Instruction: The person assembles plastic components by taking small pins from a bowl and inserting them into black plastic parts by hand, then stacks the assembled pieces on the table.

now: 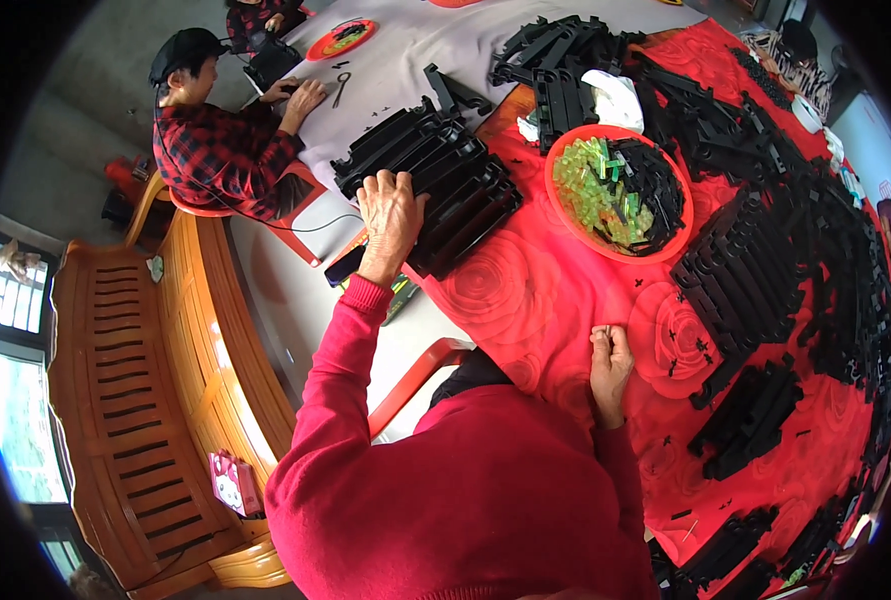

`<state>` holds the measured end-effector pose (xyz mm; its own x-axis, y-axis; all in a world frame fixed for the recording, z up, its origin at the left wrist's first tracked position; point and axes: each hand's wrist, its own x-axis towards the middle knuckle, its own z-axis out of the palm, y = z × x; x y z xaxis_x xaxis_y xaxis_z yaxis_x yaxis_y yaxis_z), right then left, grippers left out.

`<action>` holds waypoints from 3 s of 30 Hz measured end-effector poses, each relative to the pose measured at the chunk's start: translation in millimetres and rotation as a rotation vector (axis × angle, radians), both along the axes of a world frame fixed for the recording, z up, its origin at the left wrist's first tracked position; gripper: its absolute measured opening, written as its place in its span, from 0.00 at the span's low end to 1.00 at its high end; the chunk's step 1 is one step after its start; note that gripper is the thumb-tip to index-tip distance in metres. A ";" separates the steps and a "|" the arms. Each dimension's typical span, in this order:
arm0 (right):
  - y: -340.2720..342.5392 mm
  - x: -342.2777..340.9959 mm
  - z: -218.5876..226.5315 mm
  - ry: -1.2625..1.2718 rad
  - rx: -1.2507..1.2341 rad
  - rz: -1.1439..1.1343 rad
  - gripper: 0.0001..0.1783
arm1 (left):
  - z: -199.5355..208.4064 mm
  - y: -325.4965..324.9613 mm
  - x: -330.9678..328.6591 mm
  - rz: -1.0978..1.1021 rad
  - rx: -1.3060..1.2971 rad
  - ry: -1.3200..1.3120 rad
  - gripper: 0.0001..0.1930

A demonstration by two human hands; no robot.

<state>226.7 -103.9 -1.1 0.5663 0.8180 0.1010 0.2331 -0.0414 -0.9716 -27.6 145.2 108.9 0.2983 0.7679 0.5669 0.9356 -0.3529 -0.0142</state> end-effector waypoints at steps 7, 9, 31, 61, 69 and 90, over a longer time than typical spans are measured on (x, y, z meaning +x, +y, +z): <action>4.3 -0.2 -11.1 -0.071 0.061 -0.023 0.08 | -1.5 -8.2 -0.6 0.006 0.001 -0.007 0.19; 4.5 -0.8 -8.0 -0.045 0.060 -0.015 0.09 | -0.8 -13.5 2.0 0.023 -0.044 -0.007 0.20; 3.2 -0.6 -8.4 0.000 0.107 -0.020 0.08 | -6.1 -33.4 6.2 -0.086 -0.067 -0.095 0.22; 7.3 40.0 92.0 -0.535 0.043 -0.165 0.07 | -112.3 -59.2 129.6 -0.487 -0.450 -0.507 0.18; -125.2 125.4 59.8 -0.992 -0.387 -0.914 0.09 | -110.7 -58.9 124.1 -0.543 -0.439 -0.515 0.18; -93.1 136.7 28.8 -0.555 -0.748 -0.891 0.20 | -109.9 -64.9 126.2 -0.564 -0.441 -0.543 0.15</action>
<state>363.4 -196.9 27.7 0.9734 0.1407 0.1809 0.2067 -0.8800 -0.4276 98.6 80.3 -1.0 0.4735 0.7697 0.4282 0.4599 -0.6307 0.6251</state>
